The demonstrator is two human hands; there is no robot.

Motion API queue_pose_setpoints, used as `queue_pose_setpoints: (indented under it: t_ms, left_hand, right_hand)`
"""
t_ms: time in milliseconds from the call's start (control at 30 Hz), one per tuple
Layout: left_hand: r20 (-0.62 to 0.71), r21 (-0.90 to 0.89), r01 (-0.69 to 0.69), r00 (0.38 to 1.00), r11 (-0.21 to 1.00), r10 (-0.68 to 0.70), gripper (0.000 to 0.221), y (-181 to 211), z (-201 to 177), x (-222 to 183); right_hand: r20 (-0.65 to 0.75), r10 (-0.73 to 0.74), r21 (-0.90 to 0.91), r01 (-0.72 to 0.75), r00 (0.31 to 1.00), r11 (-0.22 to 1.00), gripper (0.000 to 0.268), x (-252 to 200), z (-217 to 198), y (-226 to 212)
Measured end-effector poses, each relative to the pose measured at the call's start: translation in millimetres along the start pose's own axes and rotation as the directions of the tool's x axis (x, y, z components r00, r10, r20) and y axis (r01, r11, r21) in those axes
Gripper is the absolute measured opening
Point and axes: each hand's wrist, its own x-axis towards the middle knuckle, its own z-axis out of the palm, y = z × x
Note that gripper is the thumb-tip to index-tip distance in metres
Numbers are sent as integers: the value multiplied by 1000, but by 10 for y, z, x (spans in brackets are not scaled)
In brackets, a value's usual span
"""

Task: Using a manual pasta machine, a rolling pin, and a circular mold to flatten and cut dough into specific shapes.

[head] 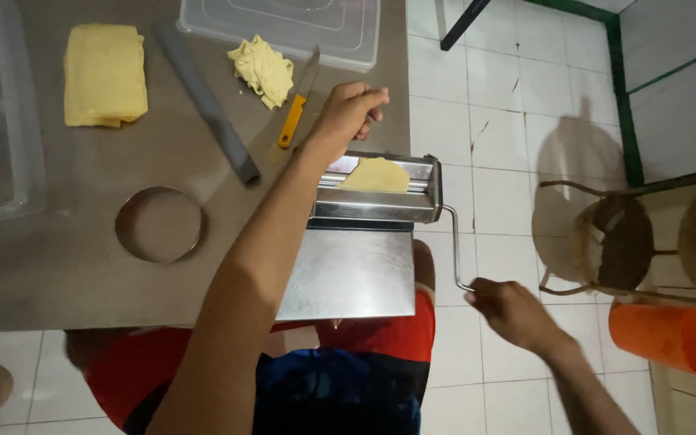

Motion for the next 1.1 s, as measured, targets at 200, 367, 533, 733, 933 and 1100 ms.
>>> queue_pose_setpoints:
  t_ms: [200, 367, 533, 733, 933, 1100]
  left_hand:
    - [84, 106, 88, 992, 990, -97, 17, 299, 6, -223]
    - [86, 131, 90, 991, 987, -102, 19, 322, 16, -243]
    - [100, 96, 100, 989, 990, -110, 19, 304, 9, -215]
    - [86, 88, 83, 992, 993, -91, 17, 291, 8, -214]
    - [45, 14, 33, 998, 999, -34, 23, 191, 12, -193]
    - [5, -6, 100, 995, 995, -100, 24, 166, -5, -123]
  right_hand:
    - [-78, -199, -166, 184, 977, 969, 20, -82, -590, 283]
    - [-361, -612, -478, 424, 703, 769, 24, 110, -1141, 103]
    - [-439, -579, -299, 496, 687, 815, 15, 597, -1412, 166]
    - [-535, -740, -358, 684, 408, 636, 48, 1507, -1463, 192]
    - [-664, -570, 12, 770, 483, 638, 18, 2681, -1049, 429]
    - [-669, -501, 144, 757, 549, 637, 20, 3092, -437, 498]
